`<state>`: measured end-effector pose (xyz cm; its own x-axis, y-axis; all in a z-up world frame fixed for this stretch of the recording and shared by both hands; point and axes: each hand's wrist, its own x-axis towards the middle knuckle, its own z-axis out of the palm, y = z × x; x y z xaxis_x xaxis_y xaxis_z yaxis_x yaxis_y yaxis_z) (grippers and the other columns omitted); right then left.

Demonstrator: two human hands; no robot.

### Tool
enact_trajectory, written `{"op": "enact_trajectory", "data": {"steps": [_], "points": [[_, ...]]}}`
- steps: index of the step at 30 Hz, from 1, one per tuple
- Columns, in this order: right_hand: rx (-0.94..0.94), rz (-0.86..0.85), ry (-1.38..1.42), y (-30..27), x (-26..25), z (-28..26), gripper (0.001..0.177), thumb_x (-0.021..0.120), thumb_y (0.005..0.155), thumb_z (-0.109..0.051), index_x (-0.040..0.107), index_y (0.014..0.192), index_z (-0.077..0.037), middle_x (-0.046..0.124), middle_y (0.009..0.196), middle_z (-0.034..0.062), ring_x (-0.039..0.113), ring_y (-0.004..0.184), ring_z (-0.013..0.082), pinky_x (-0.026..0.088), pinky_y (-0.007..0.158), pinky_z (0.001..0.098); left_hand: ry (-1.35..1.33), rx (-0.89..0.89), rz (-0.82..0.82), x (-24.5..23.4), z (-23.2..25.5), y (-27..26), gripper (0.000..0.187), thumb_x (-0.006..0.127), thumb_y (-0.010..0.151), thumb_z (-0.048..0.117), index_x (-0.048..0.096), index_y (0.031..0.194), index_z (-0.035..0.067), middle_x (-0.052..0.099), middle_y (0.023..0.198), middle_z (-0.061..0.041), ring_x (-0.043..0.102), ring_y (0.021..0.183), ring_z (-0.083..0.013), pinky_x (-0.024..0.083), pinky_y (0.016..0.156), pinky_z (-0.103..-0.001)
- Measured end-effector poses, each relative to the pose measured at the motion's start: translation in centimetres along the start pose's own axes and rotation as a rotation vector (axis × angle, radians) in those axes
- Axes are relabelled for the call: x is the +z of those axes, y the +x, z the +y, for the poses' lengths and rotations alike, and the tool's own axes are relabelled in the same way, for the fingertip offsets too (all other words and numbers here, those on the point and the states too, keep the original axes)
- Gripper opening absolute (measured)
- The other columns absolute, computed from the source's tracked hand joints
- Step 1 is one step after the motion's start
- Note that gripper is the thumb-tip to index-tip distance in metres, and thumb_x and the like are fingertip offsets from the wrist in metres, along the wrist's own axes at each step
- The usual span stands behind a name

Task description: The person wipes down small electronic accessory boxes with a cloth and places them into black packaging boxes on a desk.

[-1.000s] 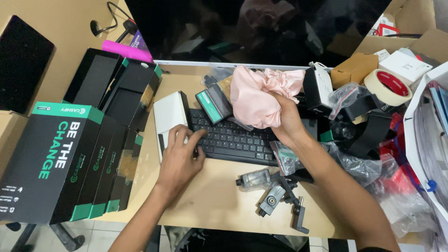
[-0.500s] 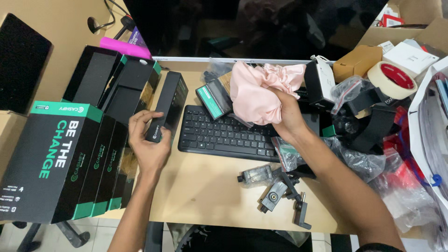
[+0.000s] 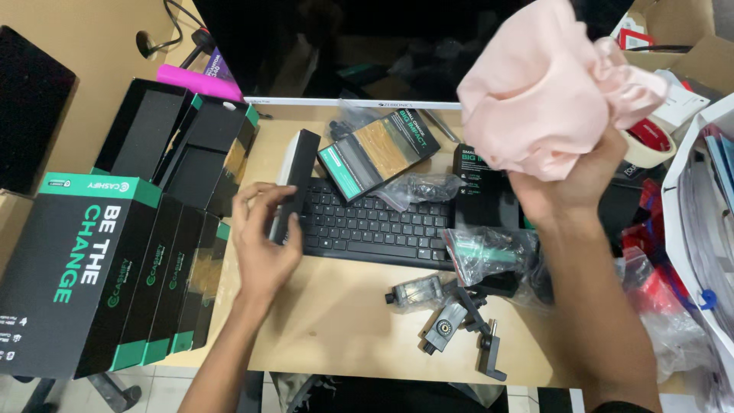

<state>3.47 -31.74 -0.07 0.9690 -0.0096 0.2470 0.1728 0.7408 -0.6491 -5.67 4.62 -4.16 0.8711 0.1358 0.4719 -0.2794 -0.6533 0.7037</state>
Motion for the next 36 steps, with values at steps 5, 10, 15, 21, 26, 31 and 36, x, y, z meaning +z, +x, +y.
{"op": "enact_trajectory", "data": {"steps": [5,10,15,21,26,31,36], "points": [[-0.094,0.039,0.072,-0.1,-1.3,-3.0,0.041,0.039,0.107,-0.029,0.051,0.132,0.002,0.059,0.120,0.0107,0.062,0.112,0.0227,0.050,0.104,0.0361,0.171,0.077,-0.178,2.0,1.6,-0.6,0.043,0.071,0.082,0.000,0.071,0.122,0.013,0.052,0.133,-0.014,0.068,0.108,-0.0278,0.058,0.085,-0.039],[-0.123,0.106,0.071,-0.5,-0.5,-4.3,0.046,0.036,0.105,-0.031,0.051,0.135,0.001,0.060,0.118,0.0107,0.062,0.109,0.0216,0.051,0.099,0.0354,0.281,0.029,-0.171,2.1,3.4,0.6,0.041,0.076,0.080,0.009,0.070,0.121,0.011,0.052,0.131,-0.017,0.065,0.101,-0.0309,0.056,0.080,-0.043],[-0.116,0.035,0.037,-0.5,-0.9,-4.4,0.041,0.037,0.106,-0.028,0.052,0.132,0.000,0.060,0.113,0.0092,0.063,0.103,0.0201,0.052,0.097,0.0339,0.187,0.240,-0.190,4.9,5.8,0.7,0.031,0.077,0.085,0.016,0.072,0.116,0.015,0.060,0.120,-0.012,0.062,0.100,-0.0294,0.053,0.090,-0.043],[-0.157,0.019,0.058,0.1,-0.7,-5.2,0.040,0.038,0.107,-0.030,0.053,0.129,0.000,0.060,0.110,0.0086,0.062,0.101,0.0194,0.052,0.094,0.0332,-0.004,0.416,-0.403,10.0,9.2,1.7,0.039,0.075,0.090,0.024,0.066,0.127,0.016,0.060,0.124,-0.011,0.063,0.113,-0.0319,0.053,0.097,-0.046],[-0.187,0.022,0.071,0.3,-0.7,-5.9,0.040,0.038,0.107,-0.031,0.054,0.126,0.000,0.060,0.108,0.0081,0.062,0.098,0.0188,0.051,0.092,0.0326,-0.124,0.331,-0.490,15.6,10.6,4.8,0.092,0.084,0.081,0.038,0.033,0.154,0.017,0.047,0.142,-0.025,0.054,0.128,-0.0437,0.053,0.100,-0.050],[-0.198,0.026,0.077,0.3,-0.9,-6.2,0.039,0.038,0.108,-0.032,0.055,0.124,0.000,0.060,0.106,0.0075,0.062,0.096,0.0183,0.051,0.090,0.0320,-0.142,0.278,-0.576,20.6,10.5,7.2,0.146,0.096,0.059,0.050,-0.001,0.160,0.011,0.034,0.152,-0.037,0.042,0.135,-0.0545,0.045,0.106,-0.055],[-0.209,0.029,0.085,0.4,-1.3,-6.2,0.039,0.039,0.109,-0.034,0.055,0.122,0.000,0.060,0.103,0.0070,0.061,0.093,0.0177,0.051,0.087,0.0315,0.216,-0.056,-0.854,21.8,9.8,6.8,0.156,0.095,0.057,0.066,-0.003,0.156,-0.004,0.034,0.148,-0.039,0.044,0.133,-0.0531,0.046,0.106,-0.051]]}}
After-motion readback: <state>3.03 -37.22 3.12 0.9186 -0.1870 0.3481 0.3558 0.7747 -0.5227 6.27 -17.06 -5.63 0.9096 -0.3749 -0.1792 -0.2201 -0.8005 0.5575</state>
